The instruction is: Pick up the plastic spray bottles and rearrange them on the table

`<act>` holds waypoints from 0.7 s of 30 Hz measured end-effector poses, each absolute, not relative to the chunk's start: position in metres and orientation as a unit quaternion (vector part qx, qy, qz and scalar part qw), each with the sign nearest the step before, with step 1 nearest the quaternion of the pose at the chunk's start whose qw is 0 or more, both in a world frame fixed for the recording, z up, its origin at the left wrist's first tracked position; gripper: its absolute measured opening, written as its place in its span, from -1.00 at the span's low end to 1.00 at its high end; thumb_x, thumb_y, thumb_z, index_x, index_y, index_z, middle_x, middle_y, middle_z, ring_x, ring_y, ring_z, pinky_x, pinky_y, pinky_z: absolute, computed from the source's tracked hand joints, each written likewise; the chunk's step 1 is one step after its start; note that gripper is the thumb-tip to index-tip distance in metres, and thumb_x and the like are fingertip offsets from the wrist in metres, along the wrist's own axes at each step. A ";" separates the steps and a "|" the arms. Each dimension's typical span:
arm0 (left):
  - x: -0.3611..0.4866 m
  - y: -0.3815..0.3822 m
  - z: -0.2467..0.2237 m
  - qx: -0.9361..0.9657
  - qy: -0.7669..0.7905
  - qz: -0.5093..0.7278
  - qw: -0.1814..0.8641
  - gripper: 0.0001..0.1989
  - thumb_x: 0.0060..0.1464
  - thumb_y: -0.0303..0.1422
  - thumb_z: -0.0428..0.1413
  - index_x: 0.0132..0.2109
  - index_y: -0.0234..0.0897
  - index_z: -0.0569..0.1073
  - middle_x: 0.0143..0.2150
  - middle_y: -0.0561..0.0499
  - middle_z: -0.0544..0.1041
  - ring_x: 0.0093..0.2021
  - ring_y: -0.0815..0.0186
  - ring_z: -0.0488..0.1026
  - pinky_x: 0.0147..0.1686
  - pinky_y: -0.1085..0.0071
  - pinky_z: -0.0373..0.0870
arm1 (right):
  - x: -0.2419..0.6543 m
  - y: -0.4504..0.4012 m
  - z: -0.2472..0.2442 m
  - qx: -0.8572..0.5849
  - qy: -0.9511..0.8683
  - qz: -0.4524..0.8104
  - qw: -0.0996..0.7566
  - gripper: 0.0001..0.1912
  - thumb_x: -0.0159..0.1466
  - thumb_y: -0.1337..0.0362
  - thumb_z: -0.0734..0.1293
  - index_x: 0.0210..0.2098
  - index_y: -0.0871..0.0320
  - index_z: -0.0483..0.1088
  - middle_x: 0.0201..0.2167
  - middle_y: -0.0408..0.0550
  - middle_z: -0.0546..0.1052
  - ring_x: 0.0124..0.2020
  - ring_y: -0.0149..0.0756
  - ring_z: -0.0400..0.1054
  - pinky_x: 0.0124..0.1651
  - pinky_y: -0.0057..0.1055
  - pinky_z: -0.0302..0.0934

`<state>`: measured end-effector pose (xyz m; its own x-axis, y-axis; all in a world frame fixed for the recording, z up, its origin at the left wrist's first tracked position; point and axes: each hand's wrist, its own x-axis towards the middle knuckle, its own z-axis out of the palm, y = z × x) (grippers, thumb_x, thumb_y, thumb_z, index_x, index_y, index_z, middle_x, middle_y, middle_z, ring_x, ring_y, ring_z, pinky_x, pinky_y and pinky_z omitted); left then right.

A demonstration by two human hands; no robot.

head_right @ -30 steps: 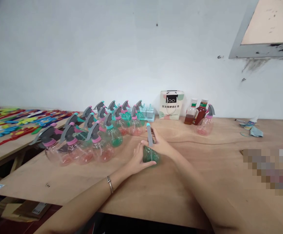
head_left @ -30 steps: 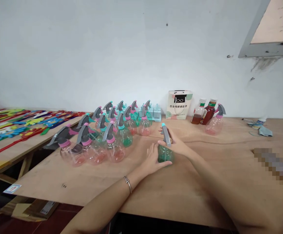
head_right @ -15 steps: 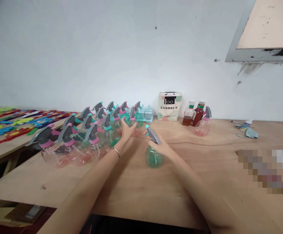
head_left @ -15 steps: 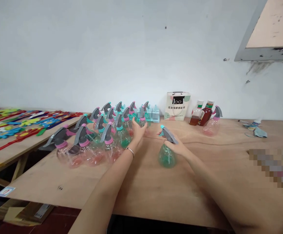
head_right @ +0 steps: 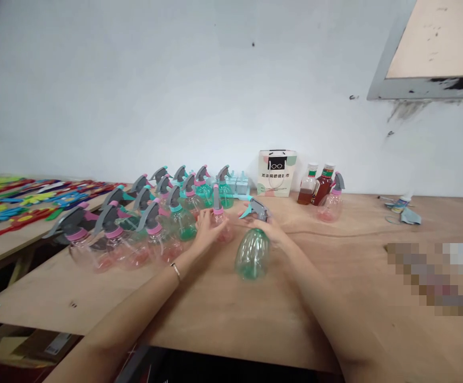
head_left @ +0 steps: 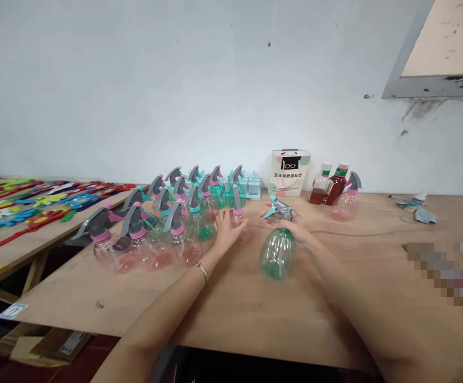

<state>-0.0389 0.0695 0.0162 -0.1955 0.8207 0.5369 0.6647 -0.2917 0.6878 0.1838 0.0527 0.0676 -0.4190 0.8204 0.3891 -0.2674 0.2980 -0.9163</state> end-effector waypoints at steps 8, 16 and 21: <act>-0.045 0.040 -0.006 0.684 0.492 0.517 0.153 -0.20 -0.09 -0.10 0.34 0.22 -0.19 0.19 0.21 -0.21 0.44 0.21 -0.02 0.42 0.21 0.00 0.29 | 0.174 0.037 0.082 -0.134 -0.564 0.669 0.465 -0.55 -0.05 0.35 0.43 -0.12 0.05 0.46 -0.17 -0.06 0.65 0.03 -0.06 0.51 0.23 -0.01 0.28; -0.047 0.037 -0.005 0.699 0.493 0.488 0.172 -0.16 -0.04 -0.09 0.32 0.29 -0.18 0.13 0.28 -0.23 0.38 0.26 -0.05 0.37 0.27 -0.06 0.23 | 0.182 0.034 0.091 -0.123 -0.519 0.683 0.499 -0.70 0.04 0.24 0.44 -0.21 0.06 0.43 -0.26 -0.08 0.63 -0.03 -0.07 0.52 0.08 -0.01 0.40; -0.050 0.035 -0.003 0.705 0.490 0.480 0.181 -0.17 -0.05 -0.09 0.32 0.27 -0.19 0.14 0.27 -0.22 0.39 0.27 -0.06 0.36 0.28 -0.07 0.21 | 0.186 0.035 0.094 -0.131 -0.476 0.700 0.516 -0.78 0.03 0.25 0.41 -0.30 0.08 0.41 -0.35 -0.11 0.60 -0.09 -0.07 0.54 0.00 -0.08 0.44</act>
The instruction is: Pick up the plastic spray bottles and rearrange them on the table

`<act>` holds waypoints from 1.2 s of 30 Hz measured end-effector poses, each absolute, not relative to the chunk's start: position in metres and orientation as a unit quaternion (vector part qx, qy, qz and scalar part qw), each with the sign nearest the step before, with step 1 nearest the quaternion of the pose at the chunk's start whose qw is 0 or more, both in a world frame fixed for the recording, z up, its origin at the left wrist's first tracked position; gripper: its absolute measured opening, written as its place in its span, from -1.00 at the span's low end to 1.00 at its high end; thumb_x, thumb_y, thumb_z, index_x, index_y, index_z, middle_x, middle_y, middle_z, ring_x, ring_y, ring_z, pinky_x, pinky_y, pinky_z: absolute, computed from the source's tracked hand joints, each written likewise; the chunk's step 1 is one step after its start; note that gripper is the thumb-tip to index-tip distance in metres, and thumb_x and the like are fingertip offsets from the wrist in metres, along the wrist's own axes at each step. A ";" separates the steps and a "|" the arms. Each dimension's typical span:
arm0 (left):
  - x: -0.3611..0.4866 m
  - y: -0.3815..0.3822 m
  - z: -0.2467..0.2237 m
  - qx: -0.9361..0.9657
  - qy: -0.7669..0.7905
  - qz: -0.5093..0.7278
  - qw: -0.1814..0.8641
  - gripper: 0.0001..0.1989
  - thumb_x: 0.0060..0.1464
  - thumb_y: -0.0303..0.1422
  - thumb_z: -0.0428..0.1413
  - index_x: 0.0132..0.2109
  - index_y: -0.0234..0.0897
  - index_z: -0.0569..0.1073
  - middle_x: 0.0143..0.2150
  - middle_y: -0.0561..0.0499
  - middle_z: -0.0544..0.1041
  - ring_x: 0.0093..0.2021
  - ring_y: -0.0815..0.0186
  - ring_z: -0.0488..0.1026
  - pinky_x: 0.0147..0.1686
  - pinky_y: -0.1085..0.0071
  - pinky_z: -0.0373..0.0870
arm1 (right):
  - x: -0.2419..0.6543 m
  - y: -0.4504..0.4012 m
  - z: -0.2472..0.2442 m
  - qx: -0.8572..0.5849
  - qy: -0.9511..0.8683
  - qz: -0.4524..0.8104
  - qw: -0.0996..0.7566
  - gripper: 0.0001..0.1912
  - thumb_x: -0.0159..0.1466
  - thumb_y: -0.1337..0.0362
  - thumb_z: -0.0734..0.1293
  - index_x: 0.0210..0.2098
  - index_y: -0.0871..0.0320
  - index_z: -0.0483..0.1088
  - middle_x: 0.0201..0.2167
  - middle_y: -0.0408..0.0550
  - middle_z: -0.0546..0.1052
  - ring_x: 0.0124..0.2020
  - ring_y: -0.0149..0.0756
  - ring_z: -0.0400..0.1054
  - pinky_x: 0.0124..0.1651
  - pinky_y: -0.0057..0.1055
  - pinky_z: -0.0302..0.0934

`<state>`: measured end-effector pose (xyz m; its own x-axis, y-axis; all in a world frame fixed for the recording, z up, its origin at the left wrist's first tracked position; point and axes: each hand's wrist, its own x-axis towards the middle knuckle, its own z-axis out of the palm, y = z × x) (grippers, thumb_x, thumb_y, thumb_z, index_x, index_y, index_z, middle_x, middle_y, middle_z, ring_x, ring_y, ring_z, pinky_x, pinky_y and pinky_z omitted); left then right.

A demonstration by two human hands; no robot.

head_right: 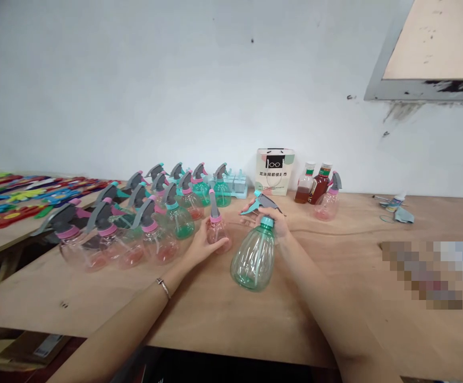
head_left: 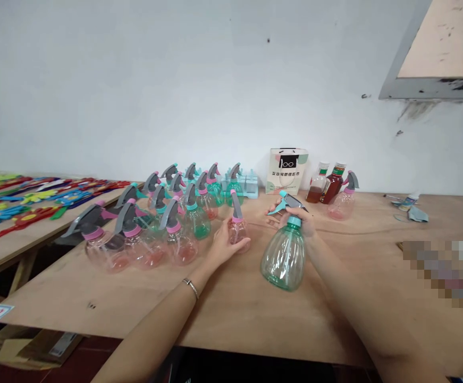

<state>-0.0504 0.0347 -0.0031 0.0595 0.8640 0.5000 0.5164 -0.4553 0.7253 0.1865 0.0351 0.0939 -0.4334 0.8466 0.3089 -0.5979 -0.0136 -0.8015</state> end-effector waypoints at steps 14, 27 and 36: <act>-0.053 0.035 -0.004 0.715 0.476 0.476 0.189 -0.19 -0.02 -0.10 0.31 0.28 -0.18 0.13 0.27 -0.22 0.37 0.27 -0.04 0.35 0.29 -0.05 0.21 | 0.187 0.042 0.088 -0.128 -0.544 0.654 0.511 -0.82 0.01 0.16 0.39 -0.44 0.10 0.37 -0.55 -0.11 0.47 -0.35 -0.13 0.49 -0.08 -0.09 0.39; -0.054 0.036 -0.004 0.718 0.473 0.473 0.189 -0.17 -0.03 -0.09 0.31 0.28 -0.17 0.12 0.28 -0.23 0.38 0.28 -0.04 0.35 0.30 -0.06 0.20 | 0.185 0.043 0.089 -0.171 -0.532 0.641 0.526 -0.80 -0.02 0.15 0.38 -0.41 0.06 0.37 -0.51 -0.10 0.50 -0.21 -0.06 0.50 0.01 -0.04 0.36; -0.053 0.035 -0.004 0.718 0.486 0.465 0.180 -0.15 -0.03 -0.08 0.30 0.29 -0.22 0.10 0.29 -0.27 0.35 0.30 -0.07 0.33 0.30 -0.08 0.19 | 0.179 0.043 0.087 -0.176 -0.503 0.570 0.625 -0.84 -0.03 0.20 0.38 -0.46 0.05 0.34 -0.58 -0.14 0.41 -0.20 -0.07 0.49 -0.06 -0.12 0.40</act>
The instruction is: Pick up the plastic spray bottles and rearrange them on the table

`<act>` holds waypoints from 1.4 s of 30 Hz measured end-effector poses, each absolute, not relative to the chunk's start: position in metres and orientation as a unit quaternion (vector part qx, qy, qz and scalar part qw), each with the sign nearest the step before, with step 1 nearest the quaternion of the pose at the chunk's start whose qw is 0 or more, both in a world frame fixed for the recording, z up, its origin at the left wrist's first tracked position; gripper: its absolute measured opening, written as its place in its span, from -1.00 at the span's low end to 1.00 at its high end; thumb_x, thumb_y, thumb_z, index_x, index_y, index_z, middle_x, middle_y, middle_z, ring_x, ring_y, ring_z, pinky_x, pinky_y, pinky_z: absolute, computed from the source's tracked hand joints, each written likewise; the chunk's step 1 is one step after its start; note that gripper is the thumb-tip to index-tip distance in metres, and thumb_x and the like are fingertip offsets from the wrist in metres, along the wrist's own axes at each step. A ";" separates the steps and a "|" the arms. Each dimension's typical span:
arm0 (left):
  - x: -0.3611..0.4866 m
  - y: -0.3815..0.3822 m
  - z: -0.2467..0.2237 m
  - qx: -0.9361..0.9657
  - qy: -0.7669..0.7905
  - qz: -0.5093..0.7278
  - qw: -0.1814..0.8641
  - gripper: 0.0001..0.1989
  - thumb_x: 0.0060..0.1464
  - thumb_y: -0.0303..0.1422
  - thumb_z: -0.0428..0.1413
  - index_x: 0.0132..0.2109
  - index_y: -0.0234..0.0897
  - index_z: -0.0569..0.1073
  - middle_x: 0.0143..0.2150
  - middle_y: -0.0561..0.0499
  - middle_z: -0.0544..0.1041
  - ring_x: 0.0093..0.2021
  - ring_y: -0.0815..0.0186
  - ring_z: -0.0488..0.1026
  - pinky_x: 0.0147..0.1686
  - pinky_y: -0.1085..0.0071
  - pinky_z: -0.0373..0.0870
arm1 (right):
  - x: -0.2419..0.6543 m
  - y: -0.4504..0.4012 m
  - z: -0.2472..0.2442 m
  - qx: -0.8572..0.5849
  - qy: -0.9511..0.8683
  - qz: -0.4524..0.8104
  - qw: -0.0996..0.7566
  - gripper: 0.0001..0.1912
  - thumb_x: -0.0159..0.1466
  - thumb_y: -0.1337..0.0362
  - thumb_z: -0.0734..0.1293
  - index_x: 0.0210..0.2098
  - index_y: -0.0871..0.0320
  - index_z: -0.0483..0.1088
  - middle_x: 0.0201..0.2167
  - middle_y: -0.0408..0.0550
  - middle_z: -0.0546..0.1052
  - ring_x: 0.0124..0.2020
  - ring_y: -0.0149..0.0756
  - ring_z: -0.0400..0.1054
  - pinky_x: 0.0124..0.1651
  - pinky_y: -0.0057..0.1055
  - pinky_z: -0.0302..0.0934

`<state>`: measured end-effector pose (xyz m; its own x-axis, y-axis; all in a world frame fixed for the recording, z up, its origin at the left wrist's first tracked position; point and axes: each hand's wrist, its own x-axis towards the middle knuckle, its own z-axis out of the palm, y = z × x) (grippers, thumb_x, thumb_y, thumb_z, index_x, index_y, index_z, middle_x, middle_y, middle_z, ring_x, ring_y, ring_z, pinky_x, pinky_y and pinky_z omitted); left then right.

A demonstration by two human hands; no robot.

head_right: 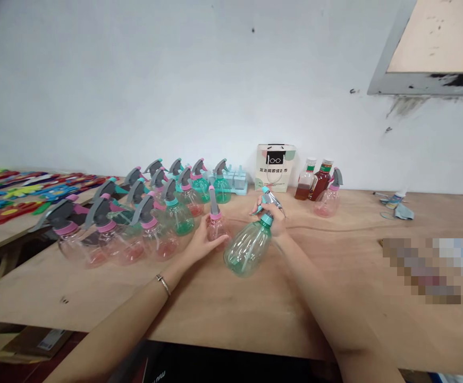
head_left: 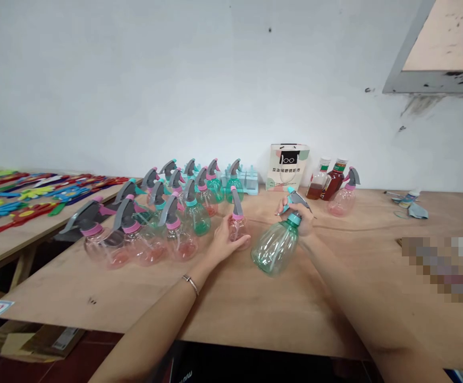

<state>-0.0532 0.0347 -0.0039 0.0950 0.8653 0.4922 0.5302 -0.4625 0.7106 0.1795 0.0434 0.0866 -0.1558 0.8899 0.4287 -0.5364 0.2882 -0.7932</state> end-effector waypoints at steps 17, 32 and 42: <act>-0.053 0.035 -0.004 0.715 0.482 0.473 0.183 -0.14 -0.05 -0.09 0.33 0.30 -0.19 0.12 0.28 -0.24 0.38 0.28 -0.08 0.35 0.29 -0.08 0.21 | 0.176 0.042 0.086 -0.243 -0.533 0.575 0.571 -0.82 0.00 0.17 0.37 -0.40 0.08 0.41 -0.49 -0.10 0.54 -0.27 -0.13 0.51 -0.18 -0.24 0.31; -0.053 0.036 -0.005 0.719 0.474 0.474 0.181 -0.16 -0.04 -0.11 0.32 0.30 -0.18 0.12 0.27 -0.23 0.39 0.27 -0.06 0.36 0.29 -0.09 0.21 | 0.180 0.044 0.083 -0.301 -0.610 0.472 0.561 -0.87 0.07 0.16 0.38 -0.41 0.04 0.44 -0.49 -0.15 0.52 -0.27 -0.18 0.45 -0.17 -0.27 0.24; -0.054 0.034 -0.003 0.719 0.478 0.467 0.192 -0.15 -0.03 -0.07 0.31 0.30 -0.19 0.13 0.28 -0.24 0.37 0.29 -0.08 0.34 0.30 -0.09 0.20 | 0.293 0.080 0.103 -0.549 -0.632 0.026 0.546 -0.77 0.12 0.13 0.36 -0.26 0.09 0.40 -0.39 -0.03 0.52 -0.38 -0.17 0.37 -0.18 -0.19 0.27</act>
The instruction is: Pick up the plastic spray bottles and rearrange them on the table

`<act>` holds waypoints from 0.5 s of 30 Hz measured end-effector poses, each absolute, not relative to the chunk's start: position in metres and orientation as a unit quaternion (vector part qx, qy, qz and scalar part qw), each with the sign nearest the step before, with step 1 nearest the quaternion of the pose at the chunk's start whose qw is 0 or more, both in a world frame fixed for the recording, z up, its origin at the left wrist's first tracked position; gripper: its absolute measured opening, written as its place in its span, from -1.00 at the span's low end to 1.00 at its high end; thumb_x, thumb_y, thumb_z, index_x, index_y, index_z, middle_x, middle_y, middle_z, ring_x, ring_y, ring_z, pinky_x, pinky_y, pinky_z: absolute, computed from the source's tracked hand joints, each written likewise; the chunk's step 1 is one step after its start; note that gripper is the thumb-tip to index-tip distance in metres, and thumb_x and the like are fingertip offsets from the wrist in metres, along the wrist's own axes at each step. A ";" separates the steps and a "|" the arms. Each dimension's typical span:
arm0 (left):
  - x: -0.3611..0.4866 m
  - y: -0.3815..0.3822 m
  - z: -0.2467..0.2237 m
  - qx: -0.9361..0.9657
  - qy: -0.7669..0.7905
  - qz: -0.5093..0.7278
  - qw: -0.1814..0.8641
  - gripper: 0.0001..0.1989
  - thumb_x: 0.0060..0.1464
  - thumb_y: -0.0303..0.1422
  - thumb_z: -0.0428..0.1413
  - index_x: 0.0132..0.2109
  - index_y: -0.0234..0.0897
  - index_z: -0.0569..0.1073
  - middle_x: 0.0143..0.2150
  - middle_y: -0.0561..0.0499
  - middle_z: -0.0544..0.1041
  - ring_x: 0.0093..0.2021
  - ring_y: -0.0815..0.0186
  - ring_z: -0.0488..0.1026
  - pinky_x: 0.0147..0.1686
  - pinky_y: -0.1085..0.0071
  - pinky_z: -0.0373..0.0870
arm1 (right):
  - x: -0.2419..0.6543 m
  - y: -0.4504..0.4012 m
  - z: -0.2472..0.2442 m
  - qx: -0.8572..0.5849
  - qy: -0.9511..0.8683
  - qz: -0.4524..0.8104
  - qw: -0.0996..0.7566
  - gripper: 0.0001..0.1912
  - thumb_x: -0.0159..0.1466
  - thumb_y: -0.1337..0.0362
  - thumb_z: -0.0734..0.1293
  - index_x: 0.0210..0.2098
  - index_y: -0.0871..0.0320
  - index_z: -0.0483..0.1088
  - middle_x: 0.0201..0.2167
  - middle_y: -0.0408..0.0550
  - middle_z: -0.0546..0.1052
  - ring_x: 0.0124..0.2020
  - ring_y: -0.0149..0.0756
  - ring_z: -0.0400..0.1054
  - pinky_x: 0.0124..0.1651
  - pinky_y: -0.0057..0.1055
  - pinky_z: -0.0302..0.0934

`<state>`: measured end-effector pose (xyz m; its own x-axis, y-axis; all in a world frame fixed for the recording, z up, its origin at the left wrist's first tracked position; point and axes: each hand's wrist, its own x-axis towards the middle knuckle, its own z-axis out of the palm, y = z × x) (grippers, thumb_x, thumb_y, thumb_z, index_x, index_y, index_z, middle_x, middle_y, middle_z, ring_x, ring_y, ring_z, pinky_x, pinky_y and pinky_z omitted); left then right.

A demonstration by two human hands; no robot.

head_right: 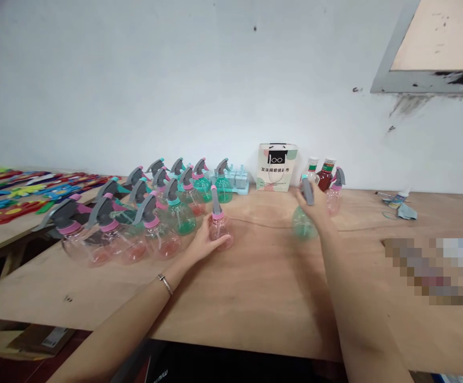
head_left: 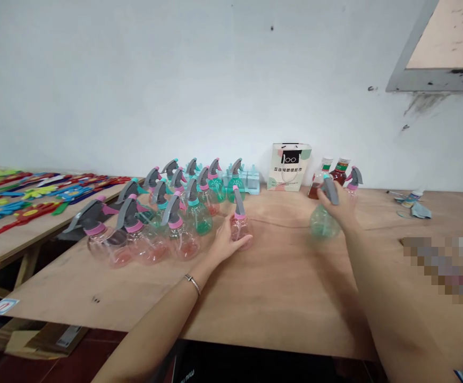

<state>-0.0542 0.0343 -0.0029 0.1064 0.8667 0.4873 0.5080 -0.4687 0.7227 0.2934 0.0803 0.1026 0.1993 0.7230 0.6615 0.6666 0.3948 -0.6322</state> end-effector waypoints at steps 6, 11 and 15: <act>-0.054 0.034 -0.003 0.717 0.483 0.461 0.200 -0.13 -0.03 -0.08 0.31 0.31 -0.20 0.10 0.31 -0.26 0.34 0.31 -0.08 0.31 0.31 -0.09 0.18 | 0.371 0.091 0.091 -0.629 -0.511 -0.071 0.581 -0.79 0.14 0.14 0.34 -0.28 0.10 0.38 -0.33 0.16 0.55 -0.33 -0.09 0.41 -0.18 -0.20 0.23; -0.054 0.034 -0.003 0.714 0.487 0.459 0.204 -0.13 -0.03 -0.08 0.30 0.31 -0.21 0.09 0.32 -0.26 0.33 0.33 -0.08 0.29 0.33 -0.09 0.15 | 0.393 0.098 0.074 -0.699 -0.409 -0.105 0.577 -0.83 0.15 0.18 0.32 -0.29 0.11 0.39 -0.31 0.12 0.55 -0.26 -0.09 0.43 -0.13 -0.23 0.23; -0.054 0.034 -0.003 0.713 0.487 0.459 0.209 -0.13 -0.03 -0.07 0.30 0.31 -0.20 0.09 0.32 -0.26 0.33 0.32 -0.07 0.29 0.33 -0.09 0.15 | 0.396 0.105 0.044 -0.736 -0.364 -0.116 0.559 -0.62 0.13 0.14 0.37 -0.09 0.14 0.39 -0.18 0.12 0.55 -0.14 -0.01 0.44 -0.05 -0.17 0.26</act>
<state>-0.0540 0.0336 -0.0025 0.1042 0.8868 0.4503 0.5029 -0.4376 0.7454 0.3959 0.1051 0.0436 0.7074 0.4063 0.5783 0.6660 -0.1094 -0.7379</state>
